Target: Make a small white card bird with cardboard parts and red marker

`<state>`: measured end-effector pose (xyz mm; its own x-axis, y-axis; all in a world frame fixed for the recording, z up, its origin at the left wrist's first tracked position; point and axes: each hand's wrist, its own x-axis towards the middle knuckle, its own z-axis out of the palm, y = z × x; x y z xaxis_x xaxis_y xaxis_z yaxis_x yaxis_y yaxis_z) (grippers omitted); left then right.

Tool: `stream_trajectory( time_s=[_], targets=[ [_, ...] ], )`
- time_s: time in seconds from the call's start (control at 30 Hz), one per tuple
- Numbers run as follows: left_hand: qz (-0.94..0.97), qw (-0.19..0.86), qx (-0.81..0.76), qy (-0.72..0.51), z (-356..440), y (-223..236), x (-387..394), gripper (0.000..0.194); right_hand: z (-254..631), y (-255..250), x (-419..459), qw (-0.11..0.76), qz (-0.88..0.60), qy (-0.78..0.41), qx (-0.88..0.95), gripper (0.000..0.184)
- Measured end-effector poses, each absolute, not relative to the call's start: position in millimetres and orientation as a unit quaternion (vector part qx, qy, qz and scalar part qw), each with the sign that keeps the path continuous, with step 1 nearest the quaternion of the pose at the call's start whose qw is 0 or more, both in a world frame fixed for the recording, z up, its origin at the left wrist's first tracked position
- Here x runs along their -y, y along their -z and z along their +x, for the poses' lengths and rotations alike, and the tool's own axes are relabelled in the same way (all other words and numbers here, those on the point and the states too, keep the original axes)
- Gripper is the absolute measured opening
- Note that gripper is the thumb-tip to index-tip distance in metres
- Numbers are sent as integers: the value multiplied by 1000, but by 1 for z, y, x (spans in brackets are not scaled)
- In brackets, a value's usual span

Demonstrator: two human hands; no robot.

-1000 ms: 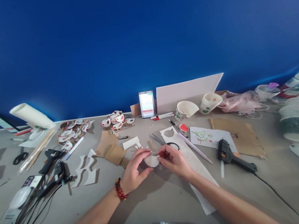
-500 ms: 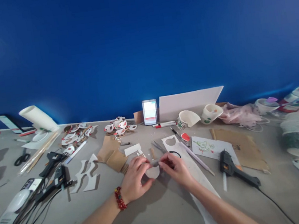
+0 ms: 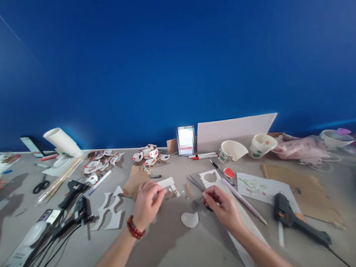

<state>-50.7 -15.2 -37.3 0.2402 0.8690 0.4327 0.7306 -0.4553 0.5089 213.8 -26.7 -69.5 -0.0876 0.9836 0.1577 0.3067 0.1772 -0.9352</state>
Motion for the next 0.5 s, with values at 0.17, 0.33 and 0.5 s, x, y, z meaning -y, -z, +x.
stream_trajectory(
  time_s=[0.17,0.33,0.5],
  targets=[
    [754,124,-546,-343,-93,22,2,34,213,72,27,432,-506,-376,645,28],
    [815,53,-514,-262,-99,27,-3,24,212,76,28,419,-498,-364,666,28],
    [866,39,-465,-179,-96,31,5,10,212,77,28,420,-500,-360,666,29]
  ],
)
